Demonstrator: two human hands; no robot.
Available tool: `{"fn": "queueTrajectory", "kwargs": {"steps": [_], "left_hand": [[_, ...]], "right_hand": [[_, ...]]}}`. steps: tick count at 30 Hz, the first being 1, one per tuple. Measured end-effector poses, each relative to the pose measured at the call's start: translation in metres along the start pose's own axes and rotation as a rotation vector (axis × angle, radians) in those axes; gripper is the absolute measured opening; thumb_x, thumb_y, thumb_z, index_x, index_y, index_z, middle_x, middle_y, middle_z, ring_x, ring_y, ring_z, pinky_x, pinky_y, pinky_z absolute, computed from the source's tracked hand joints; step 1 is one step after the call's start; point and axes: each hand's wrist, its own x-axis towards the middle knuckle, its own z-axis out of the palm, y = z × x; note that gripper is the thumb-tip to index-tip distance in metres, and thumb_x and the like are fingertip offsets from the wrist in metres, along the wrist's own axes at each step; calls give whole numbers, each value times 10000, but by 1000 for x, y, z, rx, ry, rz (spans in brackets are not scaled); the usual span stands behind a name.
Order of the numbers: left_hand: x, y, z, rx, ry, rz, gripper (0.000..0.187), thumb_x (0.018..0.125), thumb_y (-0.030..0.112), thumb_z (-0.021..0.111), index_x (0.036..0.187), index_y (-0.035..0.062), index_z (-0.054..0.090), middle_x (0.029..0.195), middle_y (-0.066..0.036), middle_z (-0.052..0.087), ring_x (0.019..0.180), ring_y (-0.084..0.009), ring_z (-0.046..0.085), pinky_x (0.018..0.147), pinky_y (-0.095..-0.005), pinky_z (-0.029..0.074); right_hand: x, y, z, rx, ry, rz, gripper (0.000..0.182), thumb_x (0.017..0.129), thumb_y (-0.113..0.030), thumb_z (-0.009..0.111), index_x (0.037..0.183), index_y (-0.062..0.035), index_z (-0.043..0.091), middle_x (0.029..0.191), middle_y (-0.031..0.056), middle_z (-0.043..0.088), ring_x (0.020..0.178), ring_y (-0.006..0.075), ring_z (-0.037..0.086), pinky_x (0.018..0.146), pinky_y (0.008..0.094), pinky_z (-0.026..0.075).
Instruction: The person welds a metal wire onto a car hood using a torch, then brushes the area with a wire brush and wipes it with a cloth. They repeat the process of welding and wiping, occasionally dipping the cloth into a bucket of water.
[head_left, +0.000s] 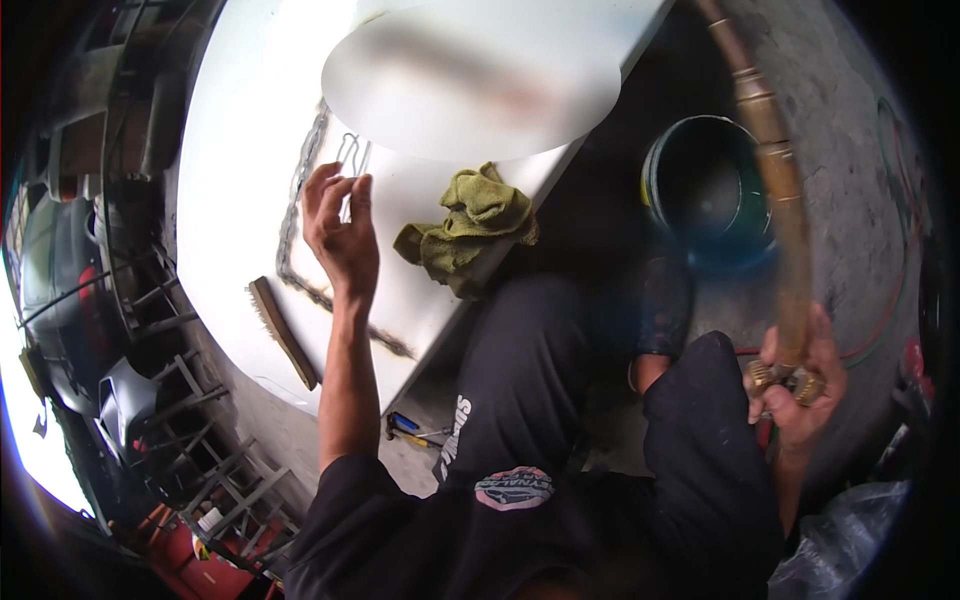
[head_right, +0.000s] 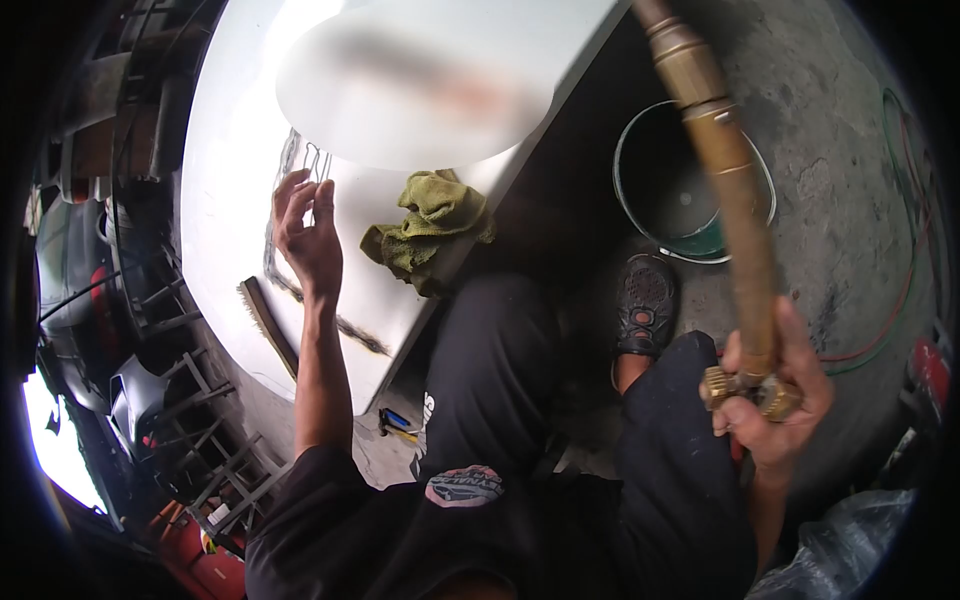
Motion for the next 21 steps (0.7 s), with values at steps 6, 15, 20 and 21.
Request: {"fn": "queueTrajectory", "kwargs": {"steps": [6,15,20,21], "left_hand": [[17,-59,-3,145,68,-1,158,939,162,781,981,10,781,1258,-167,680,1189,-310,646,930,-420,556],[12,-48,1,290,55,-7,382,913,133,795,1267,49,677,1405,-213,580,1338,-385,528,1035,-472,527],[-54,8,8,-17,-195,391,698,787,128,873,1432,167,607,1529,-223,439,1401,-424,434,1112,-561,428],[-63,20,15,-73,-254,467,793,747,120,889,1471,234,589,1559,-217,399,1419,-437,401,1099,-566,431]], "right_hand": [[0,-7,-15,-51,78,-81,881,825,-41,708,1618,-11,327,995,172,606,603,127,623,486,213,539],[-7,-9,-19,-76,104,-73,875,830,-54,700,1618,-3,322,987,174,581,595,130,606,467,214,525],[-7,-9,-18,-76,110,-99,873,837,-68,706,1616,3,321,991,172,578,620,140,623,462,216,525],[-7,-9,-18,-115,128,-89,873,846,-81,710,1618,8,311,994,173,579,637,144,630,463,217,526]]}}
